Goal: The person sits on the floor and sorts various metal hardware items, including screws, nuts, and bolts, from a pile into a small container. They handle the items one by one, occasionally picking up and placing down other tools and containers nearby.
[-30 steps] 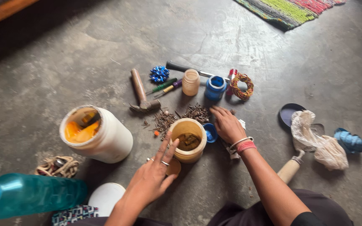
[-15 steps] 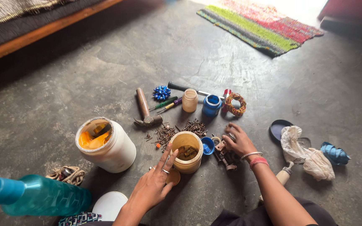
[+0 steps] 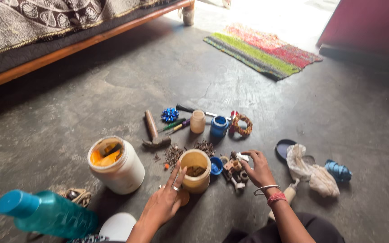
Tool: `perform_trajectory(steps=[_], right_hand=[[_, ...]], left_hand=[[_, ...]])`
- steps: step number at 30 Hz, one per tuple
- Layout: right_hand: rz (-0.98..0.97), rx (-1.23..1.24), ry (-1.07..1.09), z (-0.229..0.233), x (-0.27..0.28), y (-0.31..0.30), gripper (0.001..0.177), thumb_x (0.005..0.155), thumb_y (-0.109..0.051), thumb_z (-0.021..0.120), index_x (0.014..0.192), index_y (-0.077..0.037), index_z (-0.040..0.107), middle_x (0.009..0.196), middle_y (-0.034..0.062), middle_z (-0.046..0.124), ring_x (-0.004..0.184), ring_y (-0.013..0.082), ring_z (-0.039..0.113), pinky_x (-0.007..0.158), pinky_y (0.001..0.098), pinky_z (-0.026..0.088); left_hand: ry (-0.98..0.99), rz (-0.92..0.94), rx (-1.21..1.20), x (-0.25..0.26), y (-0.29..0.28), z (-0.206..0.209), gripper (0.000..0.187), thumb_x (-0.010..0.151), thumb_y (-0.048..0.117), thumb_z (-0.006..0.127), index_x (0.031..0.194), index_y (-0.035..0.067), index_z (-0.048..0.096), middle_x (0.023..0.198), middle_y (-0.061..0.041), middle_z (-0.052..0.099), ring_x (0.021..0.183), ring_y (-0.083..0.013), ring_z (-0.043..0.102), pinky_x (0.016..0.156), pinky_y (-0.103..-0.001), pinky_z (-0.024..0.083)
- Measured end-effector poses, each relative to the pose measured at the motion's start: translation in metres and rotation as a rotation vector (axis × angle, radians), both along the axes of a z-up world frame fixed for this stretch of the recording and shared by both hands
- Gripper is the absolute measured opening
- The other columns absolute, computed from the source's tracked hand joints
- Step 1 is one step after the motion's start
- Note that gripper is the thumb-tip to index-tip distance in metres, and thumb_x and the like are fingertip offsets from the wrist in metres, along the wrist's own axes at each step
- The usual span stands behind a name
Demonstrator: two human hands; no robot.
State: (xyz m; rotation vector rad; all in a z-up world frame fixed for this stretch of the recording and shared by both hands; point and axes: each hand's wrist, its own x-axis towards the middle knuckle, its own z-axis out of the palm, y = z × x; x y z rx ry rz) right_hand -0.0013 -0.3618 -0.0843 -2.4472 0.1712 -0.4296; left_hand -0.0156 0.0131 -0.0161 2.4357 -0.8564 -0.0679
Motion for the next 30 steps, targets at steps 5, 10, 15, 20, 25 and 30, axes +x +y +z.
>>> perform_trajectory(steps=[5,10,15,20,25,30], right_hand=[[0.022,0.029,-0.039,0.027,-0.033,0.041,0.032,0.089,-0.025,0.071,0.119,-0.014,0.071,0.133,0.015,0.058,0.126,0.0343,0.056,0.104,0.0433,0.045],[-0.006,0.095,-0.077,0.026,-0.032,0.04,0.031,0.089,-0.021,0.069,0.119,-0.011,0.069,0.135,0.0151,0.058,0.125,0.0333,0.059,0.101,0.0418,0.049],[-0.063,0.059,-0.084,-0.019,-0.012,0.019,0.035,0.086,-0.019,0.074,0.119,-0.011,0.069,0.13,0.0145,0.063,0.123,0.0333,0.06,0.103,0.0426,0.049],[-0.168,0.114,0.086,-0.063,-0.002,0.007,0.053,0.08,-0.017,0.077,0.131,-0.011,0.063,0.124,0.0194,0.062,0.115,0.0343,0.061,0.1,0.0426,0.049],[-0.242,0.256,-0.017,-0.077,0.007,-0.01,0.04,0.089,-0.012,0.066,0.128,-0.008,0.064,0.126,0.0177,0.064,0.11,0.03,0.068,0.099,0.0411,0.052],[-0.22,0.246,0.021,-0.061,0.006,0.001,0.035,0.09,-0.016,0.067,0.125,-0.011,0.068,0.117,0.0086,0.073,0.108,0.0249,0.072,0.096,0.0385,0.054]], left_hand=[[0.074,0.127,-0.015,-0.007,-0.017,-0.01,0.095,0.085,0.024,0.075,0.159,0.024,0.016,0.171,-0.002,0.006,0.108,-0.0433,0.066,0.088,-0.051,0.056],[0.079,0.232,-0.191,-0.013,-0.027,-0.007,0.065,0.095,0.032,0.067,0.151,0.021,0.038,0.167,-0.001,0.024,0.118,-0.0404,0.065,0.093,-0.05,0.055],[0.01,0.258,-0.29,-0.009,-0.027,-0.004,0.057,0.095,0.028,0.065,0.147,0.017,0.045,0.16,-0.003,0.035,0.123,-0.0395,0.063,0.095,-0.049,0.055],[-0.056,0.237,-0.225,-0.007,-0.03,-0.008,0.069,0.094,0.028,0.066,0.154,0.015,0.035,0.163,-0.002,0.03,0.118,-0.0394,0.066,0.091,-0.05,0.056],[0.019,0.179,-0.113,-0.008,-0.029,-0.007,0.094,0.087,0.024,0.072,0.16,0.017,0.013,0.17,0.001,0.007,0.112,-0.0422,0.066,0.086,-0.051,0.057],[0.065,0.166,-0.081,-0.007,-0.029,-0.008,0.101,0.086,0.022,0.073,0.161,0.018,0.006,0.172,0.002,-0.002,0.109,-0.0419,0.068,0.086,-0.051,0.057]])
